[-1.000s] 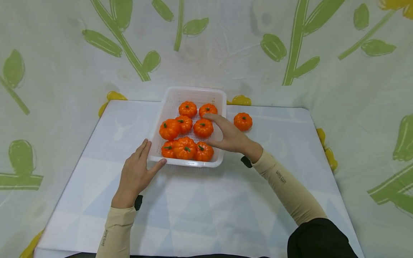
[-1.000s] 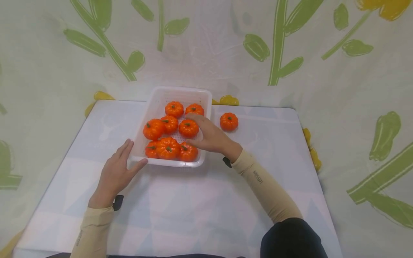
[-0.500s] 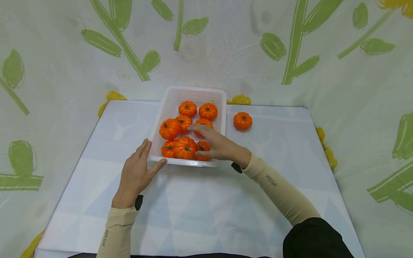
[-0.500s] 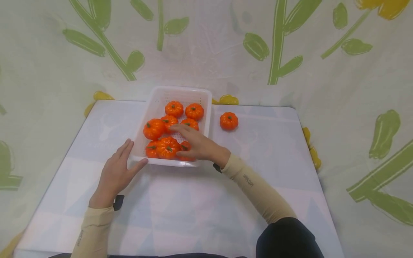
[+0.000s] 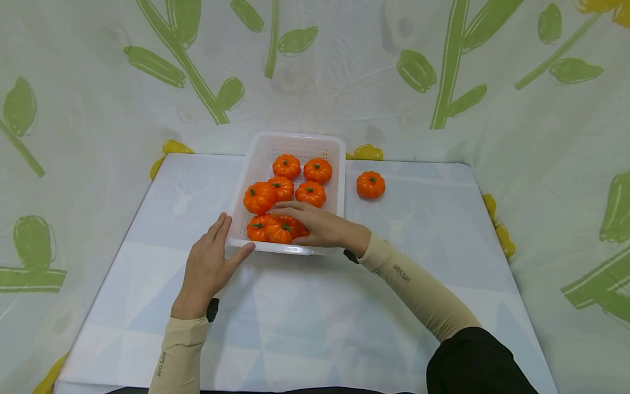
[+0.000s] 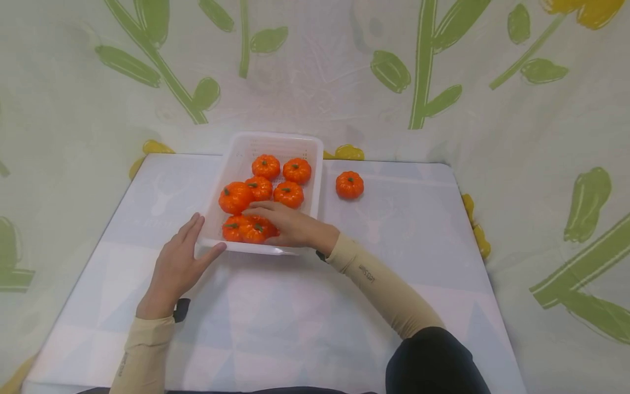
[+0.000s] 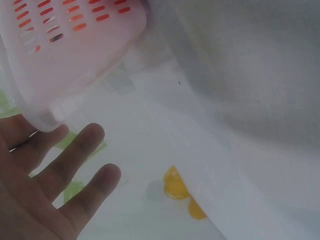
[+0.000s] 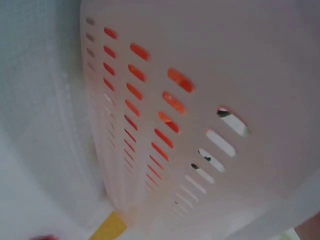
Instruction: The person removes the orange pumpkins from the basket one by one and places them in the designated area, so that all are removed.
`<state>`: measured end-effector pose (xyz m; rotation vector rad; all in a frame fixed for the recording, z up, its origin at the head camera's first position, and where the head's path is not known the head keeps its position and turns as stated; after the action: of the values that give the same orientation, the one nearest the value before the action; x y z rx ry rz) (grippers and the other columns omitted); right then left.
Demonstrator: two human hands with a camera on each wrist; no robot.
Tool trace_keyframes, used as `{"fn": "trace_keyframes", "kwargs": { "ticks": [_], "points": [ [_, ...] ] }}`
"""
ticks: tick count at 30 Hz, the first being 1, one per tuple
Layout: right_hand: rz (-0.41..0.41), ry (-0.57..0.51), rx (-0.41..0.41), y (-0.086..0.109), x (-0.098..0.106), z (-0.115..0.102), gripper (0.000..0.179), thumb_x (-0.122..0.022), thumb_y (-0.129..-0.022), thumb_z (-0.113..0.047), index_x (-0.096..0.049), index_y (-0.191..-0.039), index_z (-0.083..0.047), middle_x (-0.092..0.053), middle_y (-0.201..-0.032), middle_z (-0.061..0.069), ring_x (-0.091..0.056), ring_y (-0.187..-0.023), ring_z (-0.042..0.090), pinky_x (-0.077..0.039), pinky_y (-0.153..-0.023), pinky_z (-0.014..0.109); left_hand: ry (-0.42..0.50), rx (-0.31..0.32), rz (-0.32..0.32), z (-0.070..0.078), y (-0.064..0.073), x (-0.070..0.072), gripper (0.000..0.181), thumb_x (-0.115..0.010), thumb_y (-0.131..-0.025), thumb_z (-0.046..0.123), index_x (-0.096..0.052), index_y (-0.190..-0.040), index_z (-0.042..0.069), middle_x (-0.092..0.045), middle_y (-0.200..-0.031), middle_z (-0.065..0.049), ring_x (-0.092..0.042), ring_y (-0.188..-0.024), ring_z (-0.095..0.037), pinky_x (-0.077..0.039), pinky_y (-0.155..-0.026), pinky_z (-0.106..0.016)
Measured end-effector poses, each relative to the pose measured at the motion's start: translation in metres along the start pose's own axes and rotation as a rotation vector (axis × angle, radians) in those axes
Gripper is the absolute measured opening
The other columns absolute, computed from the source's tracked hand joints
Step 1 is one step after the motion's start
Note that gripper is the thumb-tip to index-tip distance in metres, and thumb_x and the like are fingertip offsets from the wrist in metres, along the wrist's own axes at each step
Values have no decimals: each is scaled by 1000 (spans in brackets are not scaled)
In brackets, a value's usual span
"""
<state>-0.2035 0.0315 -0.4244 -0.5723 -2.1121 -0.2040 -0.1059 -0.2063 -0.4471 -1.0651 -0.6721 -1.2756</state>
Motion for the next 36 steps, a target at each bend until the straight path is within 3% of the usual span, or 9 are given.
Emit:
{"fn": "trace_keyframes", "kwargs": {
  "ticks": [22, 29, 36],
  "points": [
    [45, 14, 82, -1, -4, 0, 66, -77, -92, -20, -47, -150, -8, -41, -156, 10, -38, -143, 23, -35, -116, 32, 7, 16, -7, -2, 0, -1, 91, -70, -90, 57, -39, -154, -1, -39, -158, -22, -52, -127, -47, -44, -100, -64],
    [64, -5, 49, 5, 2, -2, 69, -79, -91, -21, -48, -151, -11, -41, -157, 10, -38, -144, 24, -37, -115, 34, 18, 26, -19, -3, 0, -2, 92, -68, -91, 58, -38, -155, 0, -38, -158, -21, -51, -129, -47, -43, -101, -64],
    [80, -9, -46, 10, 8, 1, 69, -80, -90, -24, -48, -151, -14, -42, -156, 6, -39, -142, 23, -38, -114, 35, 25, 30, -19, -4, 0, -2, 93, -68, -90, 60, -38, -155, 0, -38, -159, -20, -50, -129, -47, -43, -102, -64]
  ]
}}
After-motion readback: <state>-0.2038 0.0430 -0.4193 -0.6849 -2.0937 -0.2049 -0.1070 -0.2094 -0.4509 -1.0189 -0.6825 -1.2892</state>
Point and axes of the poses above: each hand's wrist, its own y-axis away from the middle knuckle, its own x-axis out of the back of the hand, z = x × y, the point moved 4 cm from there along -y, towards the middle knuckle
